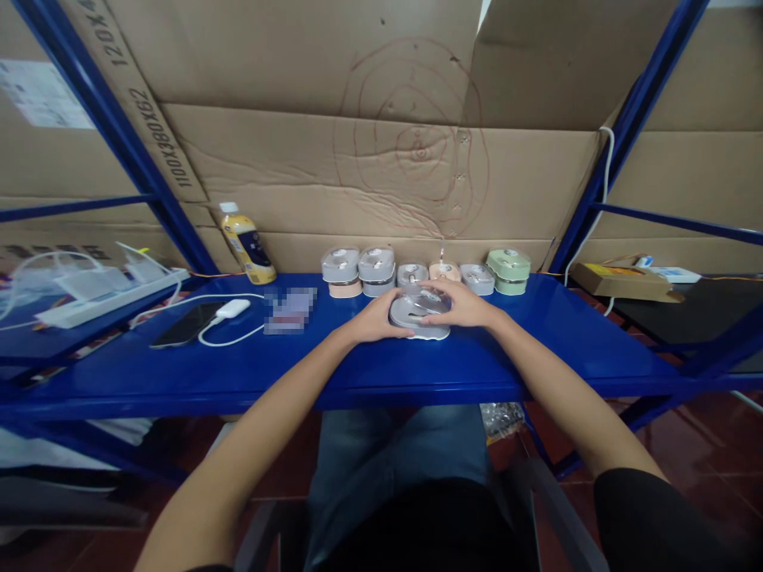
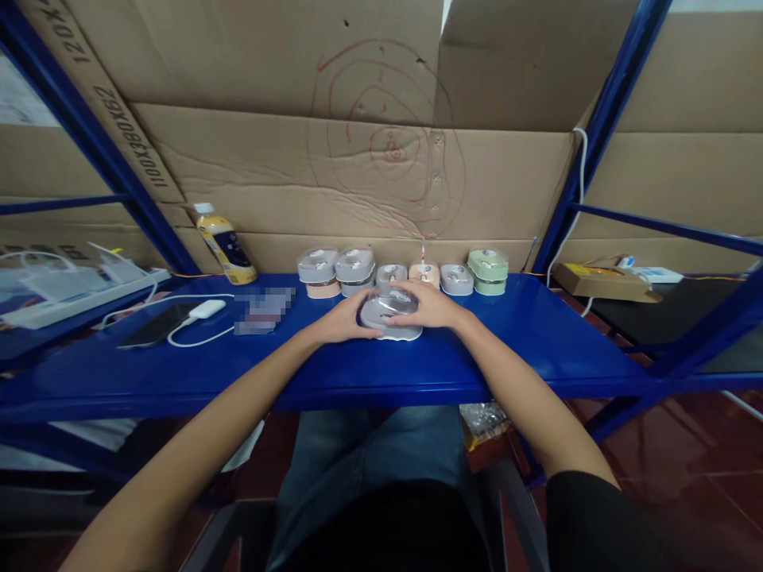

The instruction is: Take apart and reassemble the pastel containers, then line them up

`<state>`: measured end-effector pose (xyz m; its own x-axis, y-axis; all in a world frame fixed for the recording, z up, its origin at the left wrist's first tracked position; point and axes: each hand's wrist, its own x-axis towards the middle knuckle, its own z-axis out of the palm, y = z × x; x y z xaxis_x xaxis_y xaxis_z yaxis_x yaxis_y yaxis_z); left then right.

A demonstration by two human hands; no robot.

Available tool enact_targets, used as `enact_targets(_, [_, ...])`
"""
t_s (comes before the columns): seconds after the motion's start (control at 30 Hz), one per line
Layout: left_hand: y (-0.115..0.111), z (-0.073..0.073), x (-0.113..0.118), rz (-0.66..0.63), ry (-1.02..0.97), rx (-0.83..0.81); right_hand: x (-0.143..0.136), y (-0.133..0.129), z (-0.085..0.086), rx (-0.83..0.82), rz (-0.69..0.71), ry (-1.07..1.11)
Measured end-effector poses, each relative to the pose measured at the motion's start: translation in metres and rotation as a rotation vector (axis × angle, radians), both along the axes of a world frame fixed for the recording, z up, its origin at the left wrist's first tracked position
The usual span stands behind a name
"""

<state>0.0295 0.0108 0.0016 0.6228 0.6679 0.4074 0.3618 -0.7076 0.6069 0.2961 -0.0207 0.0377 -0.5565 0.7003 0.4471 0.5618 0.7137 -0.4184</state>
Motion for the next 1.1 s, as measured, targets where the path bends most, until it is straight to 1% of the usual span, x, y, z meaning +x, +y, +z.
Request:
enact_targets(0.13, [0.005, -0.008, 0.001, -0.018, -0.101, -0.178, -0.005, -0.002, -0.003, 0.056, 0.02, -0.069])
enact_targets(0.23, [0.007, -0.013, 0.003, -0.027, -0.126, -0.234, -0.009, -0.001, -0.006, 0.054, 0.024, -0.114])
enact_targets(0.47, [0.006, -0.012, 0.004, -0.011, -0.083, -0.229, -0.016, 0.002, -0.012, -0.003, -0.026, -0.218])
enact_targets(0.7, [0.014, -0.011, -0.007, -0.007, -0.041, -0.175, -0.002, 0.005, -0.011, -0.028, 0.009, -0.236])
enact_targets(0.8, [0.014, -0.008, -0.01, -0.004, -0.065, -0.21, 0.001, 0.006, -0.008, -0.035, 0.0, -0.207])
enact_targets(0.9, [0.013, -0.006, -0.007, -0.008, -0.171, -0.223, 0.008, 0.008, 0.0, 0.01, -0.017, -0.154])
enact_targets(0.97, [0.013, -0.004, -0.004, 0.042, -0.291, -0.164, 0.016, 0.011, 0.008, 0.083, -0.089, -0.09])
enact_targets(1.0, [0.014, -0.004, -0.004, 0.084, -0.343, -0.123, 0.022, 0.013, 0.013, 0.12, -0.166, -0.051])
enact_targets(1.03, [0.016, -0.004, -0.004, 0.118, -0.374, -0.09, 0.029, 0.016, 0.018, 0.147, -0.262, -0.019])
enact_targets(1.1, [0.02, -0.004, -0.005, 0.194, -0.4, -0.024, 0.044, 0.025, 0.029, 0.189, -0.521, 0.046])
